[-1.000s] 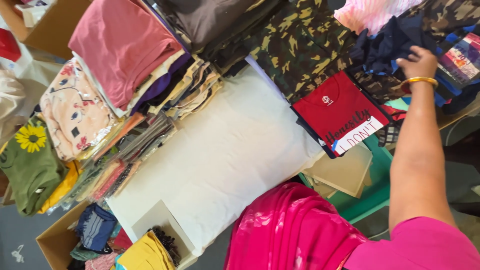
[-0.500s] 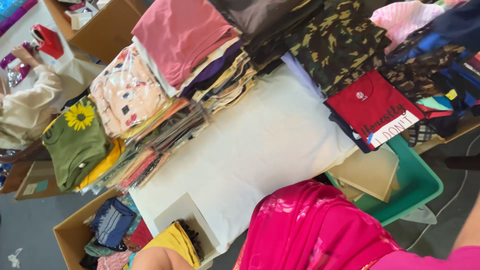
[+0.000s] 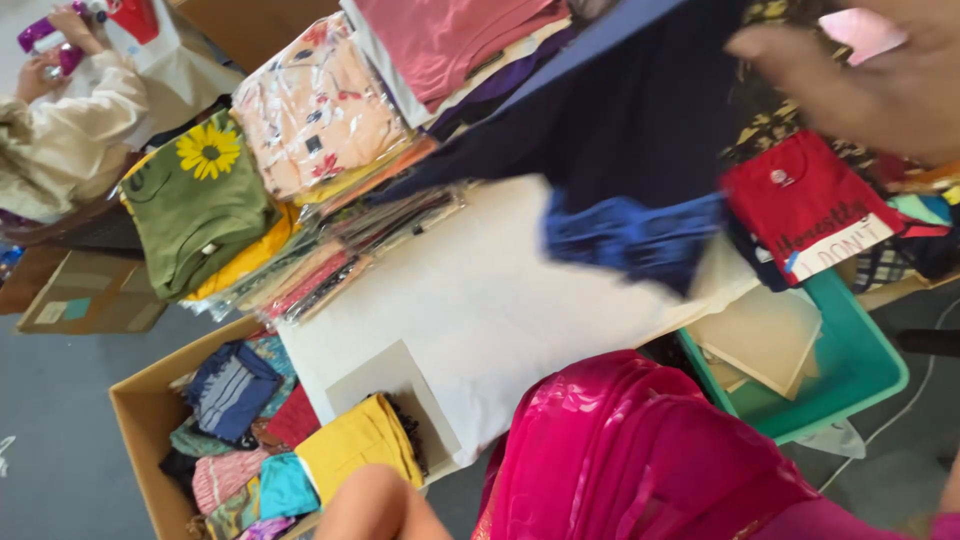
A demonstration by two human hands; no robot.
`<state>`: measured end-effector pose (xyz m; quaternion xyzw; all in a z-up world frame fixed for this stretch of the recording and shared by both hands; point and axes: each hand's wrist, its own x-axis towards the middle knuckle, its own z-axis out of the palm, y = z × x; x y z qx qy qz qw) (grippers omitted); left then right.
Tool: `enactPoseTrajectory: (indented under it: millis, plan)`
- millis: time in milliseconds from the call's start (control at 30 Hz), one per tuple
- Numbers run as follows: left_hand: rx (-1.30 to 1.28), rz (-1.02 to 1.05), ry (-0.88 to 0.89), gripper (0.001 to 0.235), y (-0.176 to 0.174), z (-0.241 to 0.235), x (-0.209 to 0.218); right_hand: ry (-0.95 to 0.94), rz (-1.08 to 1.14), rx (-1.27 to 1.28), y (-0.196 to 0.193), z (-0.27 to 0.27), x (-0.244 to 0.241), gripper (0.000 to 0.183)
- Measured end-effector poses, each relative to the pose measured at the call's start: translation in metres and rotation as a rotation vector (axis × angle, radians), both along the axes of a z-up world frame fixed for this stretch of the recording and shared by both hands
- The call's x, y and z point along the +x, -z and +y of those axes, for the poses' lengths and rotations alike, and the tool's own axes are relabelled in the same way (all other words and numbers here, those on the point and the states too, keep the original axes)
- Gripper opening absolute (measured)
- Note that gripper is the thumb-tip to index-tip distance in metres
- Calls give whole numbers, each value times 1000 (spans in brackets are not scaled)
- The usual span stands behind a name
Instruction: The person folds several pieces of clothing on a white table, including a yellow garment, a dark blue t-shirt, a pink t-shirt, a blue and black striped shirt, and a camouflage-patterned shirt. The person places the folded items into a cardboard box or onto a stack on the table.
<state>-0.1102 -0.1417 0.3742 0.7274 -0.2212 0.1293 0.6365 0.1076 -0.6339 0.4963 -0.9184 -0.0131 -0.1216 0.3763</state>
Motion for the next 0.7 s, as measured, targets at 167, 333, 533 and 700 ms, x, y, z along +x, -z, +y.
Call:
enactPoseTrajectory:
  millis: [167,333,533,700]
  plan:
    - [7,-30,-2,69,-16,-69,177,-297,-506,-315,-18,77,2,16]
    - [424,21,-251,72,166,-13,277,-416,-864,-544,-8,111,-1,20]
    - [101,197,197,81,88,-15,261,-365,-631,-312,86,85,15,18]
    - [141,230,374,108,76,-94,261,-476,-592,-260,107,131,17,19]
